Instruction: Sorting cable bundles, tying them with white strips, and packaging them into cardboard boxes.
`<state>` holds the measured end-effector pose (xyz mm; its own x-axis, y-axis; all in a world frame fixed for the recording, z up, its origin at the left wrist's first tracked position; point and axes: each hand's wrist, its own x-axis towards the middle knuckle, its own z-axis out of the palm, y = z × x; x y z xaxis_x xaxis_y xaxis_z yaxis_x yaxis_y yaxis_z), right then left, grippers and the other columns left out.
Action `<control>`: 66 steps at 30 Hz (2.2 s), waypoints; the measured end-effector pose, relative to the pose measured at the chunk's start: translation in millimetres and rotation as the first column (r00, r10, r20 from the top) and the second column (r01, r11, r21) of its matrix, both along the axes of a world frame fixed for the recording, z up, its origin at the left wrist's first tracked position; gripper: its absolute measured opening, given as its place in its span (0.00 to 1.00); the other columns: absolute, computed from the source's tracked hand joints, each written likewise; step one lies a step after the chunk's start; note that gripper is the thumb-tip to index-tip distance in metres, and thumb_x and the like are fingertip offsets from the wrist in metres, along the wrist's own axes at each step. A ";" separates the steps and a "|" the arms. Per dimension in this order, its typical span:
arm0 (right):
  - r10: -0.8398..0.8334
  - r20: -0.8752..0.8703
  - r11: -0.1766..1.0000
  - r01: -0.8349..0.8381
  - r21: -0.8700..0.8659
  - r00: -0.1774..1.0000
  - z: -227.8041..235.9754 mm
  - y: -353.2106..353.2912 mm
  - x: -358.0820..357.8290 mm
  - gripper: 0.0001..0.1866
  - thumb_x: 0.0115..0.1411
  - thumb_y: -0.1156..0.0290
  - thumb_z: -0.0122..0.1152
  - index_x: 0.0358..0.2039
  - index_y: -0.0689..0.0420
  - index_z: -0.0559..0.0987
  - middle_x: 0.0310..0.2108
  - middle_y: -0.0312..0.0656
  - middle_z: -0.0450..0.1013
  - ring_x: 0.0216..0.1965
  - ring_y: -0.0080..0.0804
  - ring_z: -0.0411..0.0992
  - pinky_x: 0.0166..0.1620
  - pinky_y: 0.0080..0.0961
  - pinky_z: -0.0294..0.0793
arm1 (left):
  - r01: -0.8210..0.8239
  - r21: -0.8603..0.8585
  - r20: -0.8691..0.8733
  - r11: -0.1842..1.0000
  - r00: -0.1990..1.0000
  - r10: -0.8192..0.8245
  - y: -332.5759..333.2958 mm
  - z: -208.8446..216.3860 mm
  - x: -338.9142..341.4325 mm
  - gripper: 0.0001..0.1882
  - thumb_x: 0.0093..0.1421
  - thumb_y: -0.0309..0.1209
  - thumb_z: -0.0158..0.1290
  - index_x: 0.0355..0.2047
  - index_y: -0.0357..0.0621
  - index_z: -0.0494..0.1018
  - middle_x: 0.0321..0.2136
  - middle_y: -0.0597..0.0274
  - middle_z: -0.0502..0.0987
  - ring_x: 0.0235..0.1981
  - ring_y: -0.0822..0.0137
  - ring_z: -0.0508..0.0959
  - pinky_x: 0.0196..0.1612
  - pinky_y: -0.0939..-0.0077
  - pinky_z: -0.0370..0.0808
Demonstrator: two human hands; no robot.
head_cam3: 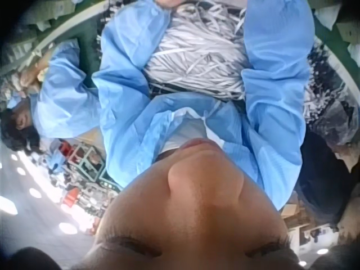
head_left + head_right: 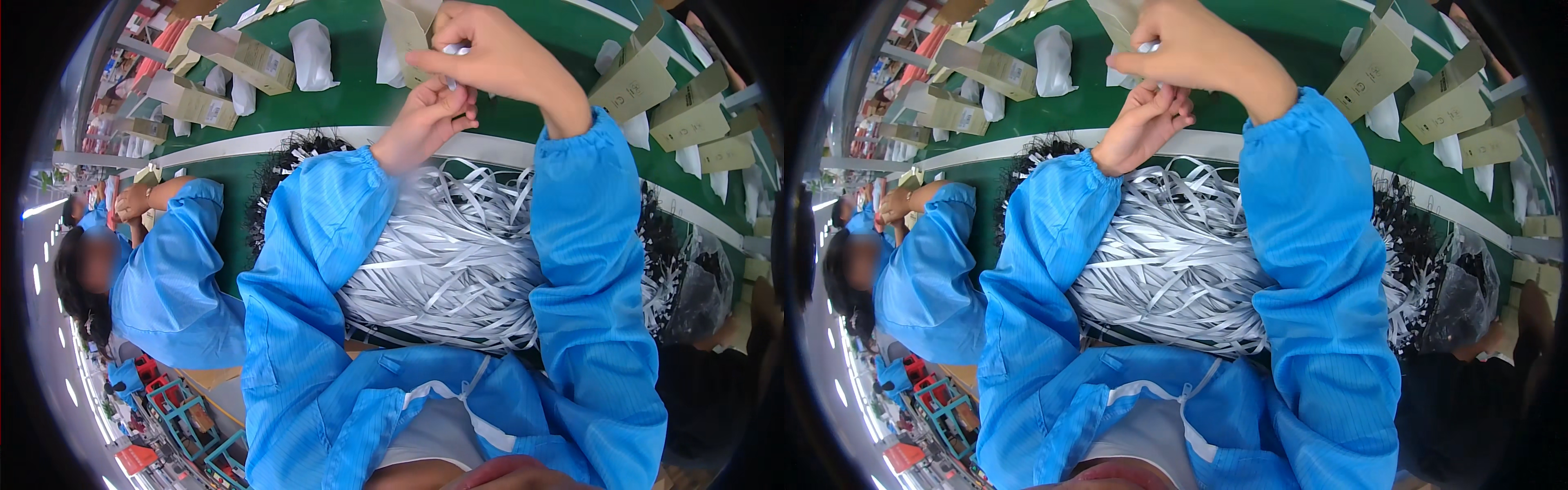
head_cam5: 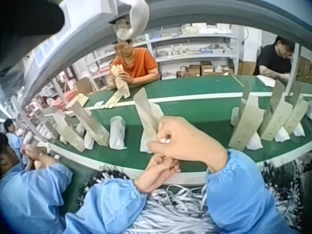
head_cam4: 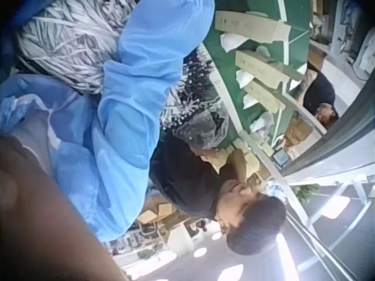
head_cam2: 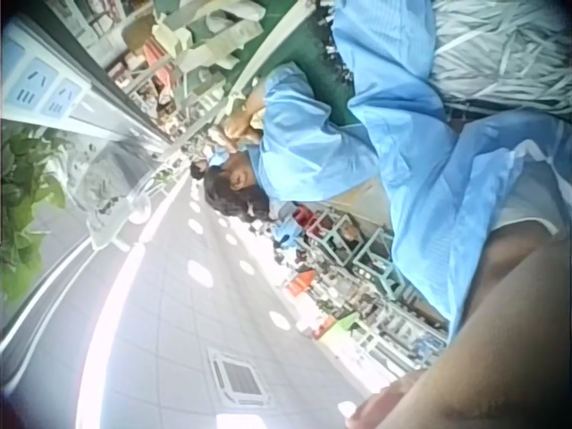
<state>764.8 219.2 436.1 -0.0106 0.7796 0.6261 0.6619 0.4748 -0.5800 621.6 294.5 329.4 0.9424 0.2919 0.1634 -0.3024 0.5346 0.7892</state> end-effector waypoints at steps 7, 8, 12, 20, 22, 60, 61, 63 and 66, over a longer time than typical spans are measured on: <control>0.313 -0.179 0.948 -0.295 0.121 0.933 17.6 -2.1 -3.6 0.15 0.64 0.65 0.63 0.25 0.62 0.80 0.16 0.33 0.66 0.19 0.21 0.63 0.24 0.23 0.59 | 0.071 0.151 -0.014 0.986 0.997 -0.069 -4.4 2.8 -6.1 0.11 0.70 0.37 0.52 0.41 0.42 0.71 0.30 0.64 0.72 0.33 0.70 0.73 0.39 0.78 0.68; 0.283 -0.297 0.954 -0.301 -0.015 0.912 24.6 -7.3 -1.0 0.16 0.67 0.62 0.62 0.29 0.61 0.85 0.15 0.29 0.64 0.20 0.17 0.62 0.23 0.22 0.57 | 0.064 0.149 -0.008 0.987 0.998 -0.064 -1.0 2.2 -10.2 0.11 0.70 0.37 0.52 0.41 0.42 0.71 0.30 0.64 0.72 0.33 0.70 0.73 0.39 0.78 0.68; -0.049 -0.190 0.969 0.000 -0.249 0.981 41.1 -27.7 20.8 0.14 0.67 0.63 0.61 0.35 0.62 0.84 0.22 0.35 0.75 0.26 0.22 0.73 0.27 0.20 0.69 | -0.063 0.682 0.027 0.729 0.998 0.060 13.3 0.6 -28.9 0.11 0.68 0.36 0.52 0.36 0.39 0.71 0.27 0.62 0.72 0.29 0.71 0.72 0.32 0.79 0.64; -0.278 -0.572 0.955 0.285 -0.081 0.772 57.2 -37.9 4.9 0.18 0.60 0.67 0.65 0.16 0.60 0.74 0.20 0.38 0.74 0.20 0.21 0.68 0.24 0.21 0.62 | -0.631 0.709 0.403 0.315 0.729 0.554 6.3 -7.4 -13.4 0.08 0.60 0.28 0.61 0.34 0.38 0.73 0.30 0.60 0.75 0.27 0.73 0.72 0.30 0.75 0.68; -0.476 -0.351 0.879 0.438 -0.188 0.806 57.6 -35.3 8.9 0.18 0.63 0.66 0.64 0.18 0.60 0.75 0.18 0.37 0.73 0.20 0.20 0.68 0.24 0.20 0.62 | -0.701 0.707 0.534 0.090 0.613 0.582 11.5 -6.1 -4.5 0.18 0.58 0.26 0.64 0.45 0.38 0.69 0.40 0.57 0.72 0.31 0.69 0.73 0.35 0.74 0.71; -0.288 -0.022 0.855 0.267 0.445 0.957 30.7 2.1 -9.8 0.17 0.70 0.65 0.55 0.30 0.66 0.78 0.22 0.48 0.72 0.22 0.35 0.70 0.28 0.32 0.68 | -0.490 0.821 0.284 0.294 0.796 0.534 7.0 2.2 8.5 0.46 0.46 0.34 0.76 0.63 0.33 0.67 0.51 0.52 0.80 0.53 0.64 0.79 0.61 0.66 0.74; -0.325 0.086 0.829 0.240 0.505 0.942 25.6 3.0 -3.3 0.16 0.70 0.64 0.56 0.33 0.67 0.78 0.25 0.50 0.73 0.25 0.37 0.72 0.31 0.34 0.70 | -0.482 0.816 0.272 0.320 0.808 0.523 7.3 2.0 11.0 0.47 0.46 0.32 0.76 0.65 0.34 0.65 0.52 0.51 0.79 0.54 0.63 0.79 0.61 0.66 0.74; -0.320 0.076 0.898 0.276 0.343 0.944 30.6 -7.1 -1.3 0.16 0.69 0.64 0.57 0.35 0.67 0.78 0.28 0.50 0.74 0.27 0.39 0.72 0.32 0.35 0.71 | -0.460 0.806 0.240 0.374 0.830 0.503 7.2 3.1 10.2 0.50 0.46 0.29 0.75 0.68 0.37 0.61 0.56 0.51 0.77 0.56 0.62 0.78 0.62 0.64 0.74; -0.320 0.055 0.947 0.321 -0.008 0.946 31.9 -15.2 2.6 0.15 0.68 0.64 0.59 0.38 0.67 0.78 0.34 0.52 0.76 0.32 0.44 0.74 0.36 0.37 0.72 | -0.436 0.770 0.181 0.466 0.849 0.496 7.9 5.1 7.0 0.48 0.47 0.29 0.75 0.66 0.35 0.63 0.57 0.51 0.76 0.57 0.64 0.76 0.64 0.65 0.71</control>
<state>767.4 204.0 468.0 0.2088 0.7577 0.6182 0.8072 0.2234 -0.5464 628.6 302.4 334.5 0.7214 0.4840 0.4954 -0.2551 -0.4793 0.8398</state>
